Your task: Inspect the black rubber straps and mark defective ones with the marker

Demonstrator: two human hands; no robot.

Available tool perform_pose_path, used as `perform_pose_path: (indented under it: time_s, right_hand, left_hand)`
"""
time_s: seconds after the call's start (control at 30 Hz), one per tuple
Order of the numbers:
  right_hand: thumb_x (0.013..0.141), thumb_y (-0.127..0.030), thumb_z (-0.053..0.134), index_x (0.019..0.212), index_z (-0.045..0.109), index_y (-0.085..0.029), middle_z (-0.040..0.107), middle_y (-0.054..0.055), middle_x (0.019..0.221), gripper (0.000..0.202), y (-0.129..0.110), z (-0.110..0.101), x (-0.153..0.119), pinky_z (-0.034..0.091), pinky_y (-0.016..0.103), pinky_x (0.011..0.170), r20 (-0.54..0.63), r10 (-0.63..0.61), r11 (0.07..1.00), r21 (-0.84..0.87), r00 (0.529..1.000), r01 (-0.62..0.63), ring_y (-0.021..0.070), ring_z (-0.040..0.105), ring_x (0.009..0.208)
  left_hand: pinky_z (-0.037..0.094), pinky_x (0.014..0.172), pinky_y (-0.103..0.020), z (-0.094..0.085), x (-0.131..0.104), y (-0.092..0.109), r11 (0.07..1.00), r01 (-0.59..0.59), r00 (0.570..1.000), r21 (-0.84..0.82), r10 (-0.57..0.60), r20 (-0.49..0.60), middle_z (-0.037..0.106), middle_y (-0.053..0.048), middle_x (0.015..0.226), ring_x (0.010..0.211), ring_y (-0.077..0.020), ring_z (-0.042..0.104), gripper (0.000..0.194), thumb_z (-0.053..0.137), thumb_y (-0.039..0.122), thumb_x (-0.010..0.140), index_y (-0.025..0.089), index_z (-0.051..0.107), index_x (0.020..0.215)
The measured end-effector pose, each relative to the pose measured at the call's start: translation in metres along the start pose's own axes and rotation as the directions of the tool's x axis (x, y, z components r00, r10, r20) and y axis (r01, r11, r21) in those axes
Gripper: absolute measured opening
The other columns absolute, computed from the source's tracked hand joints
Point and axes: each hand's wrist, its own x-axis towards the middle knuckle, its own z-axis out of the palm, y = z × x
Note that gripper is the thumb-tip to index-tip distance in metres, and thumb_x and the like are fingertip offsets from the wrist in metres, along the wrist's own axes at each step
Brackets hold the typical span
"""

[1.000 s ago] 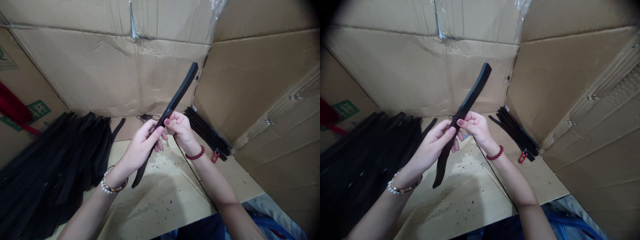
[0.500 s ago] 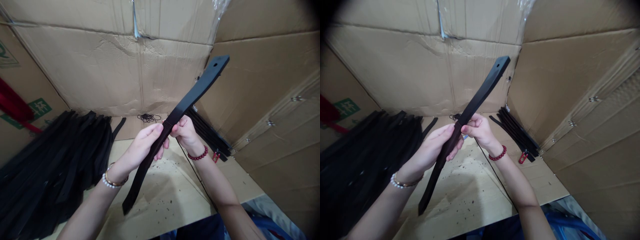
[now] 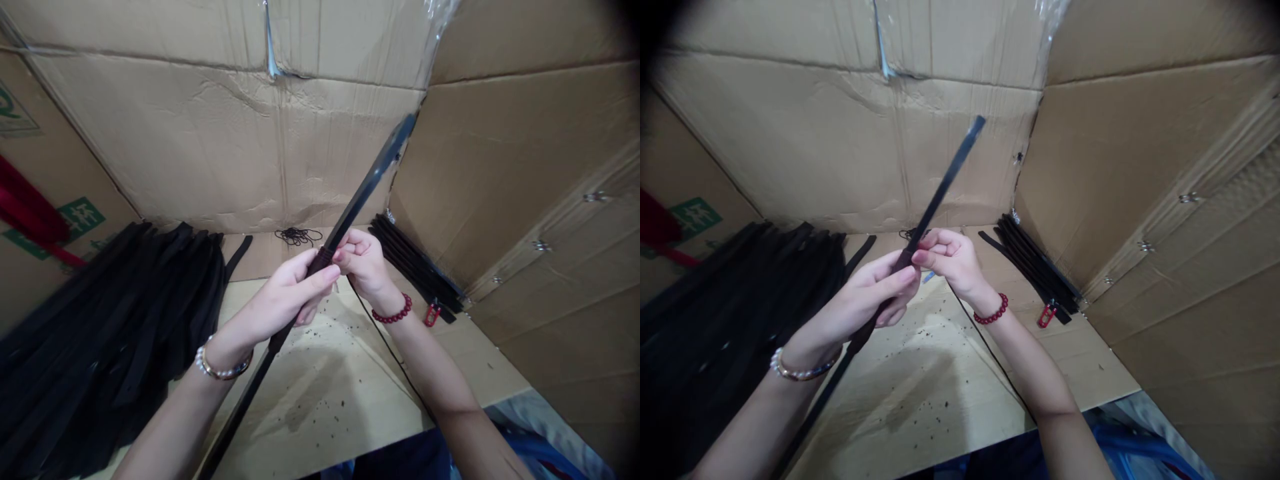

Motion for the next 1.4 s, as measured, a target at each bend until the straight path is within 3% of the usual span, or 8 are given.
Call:
perform_pose_path:
  time_s: [0.13,0.27,0.37,0.7,0.83,0.93,1.17,1.4]
  right_hand:
    - [0.072,-0.047,0.083,0.074,0.061,-0.018,0.060,-0.006,0.048,0.036,-0.001,0.005,0.000,0.035,0.016,0.034,0.010,0.007,1.000,0.017,1.000,-0.007,0.0047,0.045,0.033]
    - [0.074,-0.042,0.083,0.069,0.054,-0.019,0.049,-0.010,0.041,0.037,-0.006,0.010,0.000,0.035,0.017,0.035,-0.089,-0.024,0.999,-0.047,0.996,0.020,0.0044,0.042,0.032]
    - [0.078,-0.039,0.081,0.071,0.053,-0.020,0.054,-0.009,0.044,0.034,-0.010,0.012,-0.001,0.040,0.018,0.038,-0.100,-0.053,0.996,-0.070,0.994,0.046,0.0063,0.048,0.035]
    - [0.073,-0.042,0.084,0.088,0.066,-0.015,0.068,-0.001,0.054,0.036,-0.003,0.000,0.004,0.016,0.018,0.036,0.163,0.178,0.982,0.034,0.970,-0.186,0.0021,0.036,0.034]
    - [0.074,-0.049,0.081,0.097,0.068,-0.016,0.071,0.001,0.057,0.042,0.000,0.003,0.002,0.021,0.018,0.036,0.221,0.194,0.980,0.003,0.956,-0.200,0.0079,0.056,0.039]
    - [0.068,-0.046,0.086,0.077,0.061,-0.017,0.066,-0.002,0.052,0.039,-0.004,0.007,0.002,0.030,0.018,0.037,0.097,0.142,0.989,0.022,0.985,-0.145,0.0109,0.061,0.042]
    - [0.067,-0.035,0.089,0.067,0.050,-0.018,0.039,-0.014,0.041,0.042,-0.009,0.006,0.008,0.012,0.018,0.035,-0.219,0.025,0.999,0.046,0.975,-0.015,0.0000,0.020,0.035]
    - [0.069,-0.047,0.085,0.089,0.067,-0.016,0.029,-0.014,0.044,0.041,-0.002,0.001,0.005,0.010,0.019,0.037,0.025,0.077,0.993,0.093,0.997,-0.079,0.0018,0.014,0.038]
  left_hand:
    - [0.034,0.037,-0.017,0.006,0.002,-0.001,0.985,0.080,0.992,-0.150,-0.064,0.108,0.040,0.009,0.061,0.034,-0.0021,0.034,0.033,0.047,0.049,0.098,0.018,0.050,0.087]
    - [0.050,0.052,-0.021,0.012,0.011,-0.011,0.994,-0.066,0.970,0.092,0.086,-0.227,0.057,0.002,0.072,0.055,-0.0099,0.061,0.030,0.056,0.046,0.095,0.016,0.055,0.096]
    - [0.048,0.054,-0.018,0.010,0.017,-0.018,0.974,-0.186,0.908,0.131,0.221,-0.357,0.059,0.002,0.072,0.058,-0.0078,0.058,0.025,0.068,0.038,0.089,0.015,0.057,0.093]
    - [0.028,0.026,-0.017,0.004,0.013,-0.016,0.963,0.101,0.984,-0.249,-0.134,-0.118,0.036,0.008,0.039,0.022,-0.0054,0.031,0.074,0.029,0.089,0.079,0.018,0.051,0.069]
    - [0.027,0.023,-0.019,-0.003,0.014,-0.016,0.949,0.215,0.976,-0.229,-0.213,0.033,0.033,0.006,0.033,0.019,-0.0081,0.031,0.081,0.018,0.093,0.075,0.020,0.049,0.059]
    - [0.028,0.025,-0.019,-0.005,0.016,-0.015,0.962,0.210,0.977,-0.174,-0.212,0.010,0.043,0.003,0.038,0.023,-0.0082,0.036,0.082,0.018,0.091,0.077,0.018,0.054,0.065]
    - [0.042,0.050,-0.014,-0.003,0.018,-0.011,0.993,-0.109,0.952,0.034,0.114,-0.283,0.058,0.002,0.067,0.051,-0.0043,0.052,0.032,0.067,0.045,0.089,0.014,0.060,0.086]
    - [0.030,0.031,-0.014,-0.008,0.010,-0.012,0.933,0.092,0.995,-0.347,-0.070,0.075,0.044,0.005,0.046,0.028,-0.0053,0.040,0.045,0.043,0.053,0.098,0.015,0.058,0.078]
